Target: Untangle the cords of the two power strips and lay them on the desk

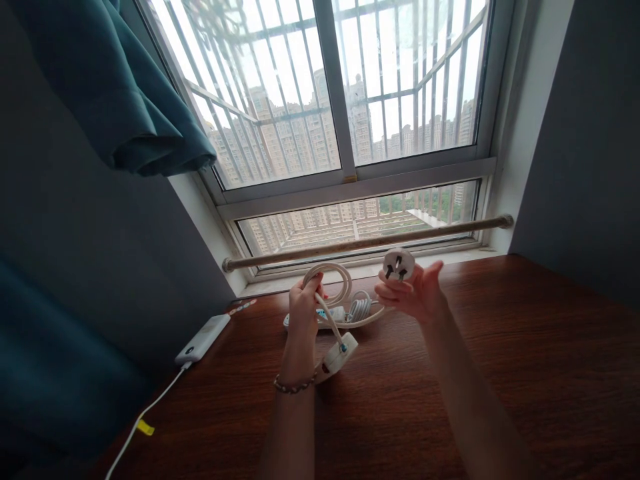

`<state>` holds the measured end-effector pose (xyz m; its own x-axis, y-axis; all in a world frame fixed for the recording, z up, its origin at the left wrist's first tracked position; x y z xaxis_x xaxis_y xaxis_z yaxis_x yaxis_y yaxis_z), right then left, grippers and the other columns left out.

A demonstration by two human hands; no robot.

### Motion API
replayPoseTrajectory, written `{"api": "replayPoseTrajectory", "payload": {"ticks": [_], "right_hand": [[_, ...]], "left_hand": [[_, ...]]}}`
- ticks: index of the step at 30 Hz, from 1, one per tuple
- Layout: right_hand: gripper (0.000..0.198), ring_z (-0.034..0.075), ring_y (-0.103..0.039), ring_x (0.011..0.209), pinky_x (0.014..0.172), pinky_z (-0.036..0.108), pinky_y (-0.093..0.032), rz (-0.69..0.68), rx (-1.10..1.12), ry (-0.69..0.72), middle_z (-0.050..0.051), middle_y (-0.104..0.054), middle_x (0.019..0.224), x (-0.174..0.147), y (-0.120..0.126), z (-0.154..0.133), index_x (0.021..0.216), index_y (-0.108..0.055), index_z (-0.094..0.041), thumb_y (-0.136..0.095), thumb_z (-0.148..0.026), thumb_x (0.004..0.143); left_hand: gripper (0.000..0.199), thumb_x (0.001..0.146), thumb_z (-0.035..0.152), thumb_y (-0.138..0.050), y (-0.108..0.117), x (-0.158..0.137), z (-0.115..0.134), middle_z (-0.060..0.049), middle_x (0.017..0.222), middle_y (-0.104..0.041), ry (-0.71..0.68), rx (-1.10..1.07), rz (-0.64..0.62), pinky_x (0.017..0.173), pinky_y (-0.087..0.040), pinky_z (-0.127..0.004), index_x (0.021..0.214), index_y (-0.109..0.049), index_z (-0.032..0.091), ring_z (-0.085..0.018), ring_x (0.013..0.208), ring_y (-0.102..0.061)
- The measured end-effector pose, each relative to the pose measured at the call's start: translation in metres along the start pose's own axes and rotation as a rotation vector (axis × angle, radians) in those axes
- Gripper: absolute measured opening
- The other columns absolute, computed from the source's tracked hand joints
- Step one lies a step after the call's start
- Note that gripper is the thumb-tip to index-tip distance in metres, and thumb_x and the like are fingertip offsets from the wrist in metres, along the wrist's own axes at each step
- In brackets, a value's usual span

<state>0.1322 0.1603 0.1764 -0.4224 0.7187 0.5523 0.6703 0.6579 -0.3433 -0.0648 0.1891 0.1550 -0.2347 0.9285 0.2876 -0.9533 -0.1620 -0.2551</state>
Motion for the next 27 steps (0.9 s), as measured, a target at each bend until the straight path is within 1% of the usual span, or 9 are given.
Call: {"api": "replayPoseTrajectory", "payload": {"ticks": [2,3,5,8,10,15,18,23,27], "right_hand": [[0.052,0.007,-0.026,0.044,0.041,0.02,-0.026,0.152,-0.039,0.033,-0.005,-0.027,0.052,0.003,0.001,-0.001,0.074,-0.052,-0.018,-0.058,-0.069,0.066],[0.045,0.007,-0.026,0.044,0.042,0.02,-0.026,0.201,-0.087,0.052,-0.004,-0.03,0.052,0.005,0.0,-0.001,0.073,-0.053,-0.017,-0.061,-0.061,0.069],[0.035,0.007,-0.032,0.045,0.043,0.02,-0.027,0.239,-0.234,0.089,-0.003,-0.04,0.053,0.007,-0.006,-0.001,0.075,-0.059,-0.015,-0.066,-0.05,0.07],[0.032,0.01,-0.045,0.05,0.046,0.021,-0.033,0.241,-0.506,0.107,0.001,-0.054,0.059,0.01,-0.014,0.005,0.076,-0.064,-0.013,-0.067,-0.045,0.07],[0.031,0.011,-0.049,0.05,0.047,0.022,-0.035,0.287,-0.692,0.123,0.001,-0.057,0.058,0.011,-0.016,0.009,0.076,-0.065,-0.013,-0.067,-0.044,0.072],[0.031,0.013,-0.051,0.048,0.048,0.022,-0.035,0.38,-1.026,0.125,0.001,-0.056,0.053,0.011,-0.013,0.017,0.071,-0.059,-0.015,-0.065,-0.046,0.075],[0.032,0.014,-0.053,0.051,0.05,0.022,-0.036,0.412,-1.164,0.11,0.0,-0.057,0.056,0.011,-0.014,0.016,0.073,-0.054,-0.016,-0.065,-0.046,0.075],[0.044,0.016,-0.054,0.051,0.053,0.024,-0.034,0.576,-1.38,0.113,-0.002,-0.055,0.056,0.007,-0.02,0.014,0.092,-0.047,-0.016,-0.066,-0.051,0.073],[0.055,0.02,-0.057,0.058,0.054,0.027,-0.037,0.637,-1.49,0.125,0.004,-0.058,0.067,0.008,-0.022,0.018,0.107,-0.045,-0.013,-0.058,-0.056,0.077]], "left_hand": [[0.035,0.065,0.032,-0.066,0.0,-0.001,0.001,0.007,0.036,-0.035,-0.005,-0.006,0.006,0.046,-0.036,-0.021,0.046,-0.04,0.017,-0.006,0.037,-0.034],[0.035,0.065,0.032,-0.065,-0.001,-0.002,0.002,0.007,0.036,-0.035,-0.007,-0.01,0.012,0.046,-0.036,-0.021,0.046,-0.039,0.017,-0.006,0.037,-0.033],[0.035,0.065,0.031,-0.065,-0.002,-0.004,0.004,0.008,0.036,-0.034,-0.015,-0.02,0.027,0.045,-0.036,-0.021,0.046,-0.039,0.017,-0.005,0.036,-0.03],[0.033,0.063,0.03,-0.066,-0.006,-0.007,0.005,0.008,0.038,-0.036,-0.019,0.003,0.059,0.04,-0.029,-0.019,0.047,-0.04,0.016,-0.005,0.036,-0.032],[0.032,0.062,0.032,-0.066,-0.008,-0.01,0.006,0.008,0.038,-0.037,-0.022,0.025,0.065,0.039,-0.028,-0.019,0.049,-0.042,0.016,-0.005,0.035,-0.032],[0.03,0.067,0.036,-0.063,-0.017,-0.017,0.014,0.008,0.039,-0.037,-0.132,0.089,0.012,0.045,-0.037,-0.02,0.053,-0.045,0.017,-0.005,0.037,-0.032],[0.031,0.073,0.038,-0.059,-0.022,-0.025,0.021,0.007,0.043,-0.04,-0.228,0.21,-0.02,0.043,-0.033,-0.019,0.055,-0.045,0.017,-0.006,0.04,-0.034],[0.032,0.079,0.037,-0.055,-0.025,-0.032,0.028,0.006,0.048,-0.042,-0.32,0.366,-0.063,0.043,-0.03,-0.018,0.057,-0.043,0.017,-0.006,0.044,-0.037],[0.028,0.078,0.037,-0.057,-0.022,-0.032,0.031,0.006,0.047,-0.046,-0.335,0.392,-0.049,0.043,-0.033,-0.018,0.061,-0.046,0.017,-0.007,0.043,-0.041]]}}
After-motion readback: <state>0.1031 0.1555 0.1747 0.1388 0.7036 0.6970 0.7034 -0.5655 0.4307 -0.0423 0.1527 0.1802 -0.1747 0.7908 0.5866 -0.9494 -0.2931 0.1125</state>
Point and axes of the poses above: each hand's wrist, its own x-axis towards the middle knuckle, its own y-axis out of the back of the hand, z = x × y, the point moved 4 cm from there along x, towards the middle knuckle
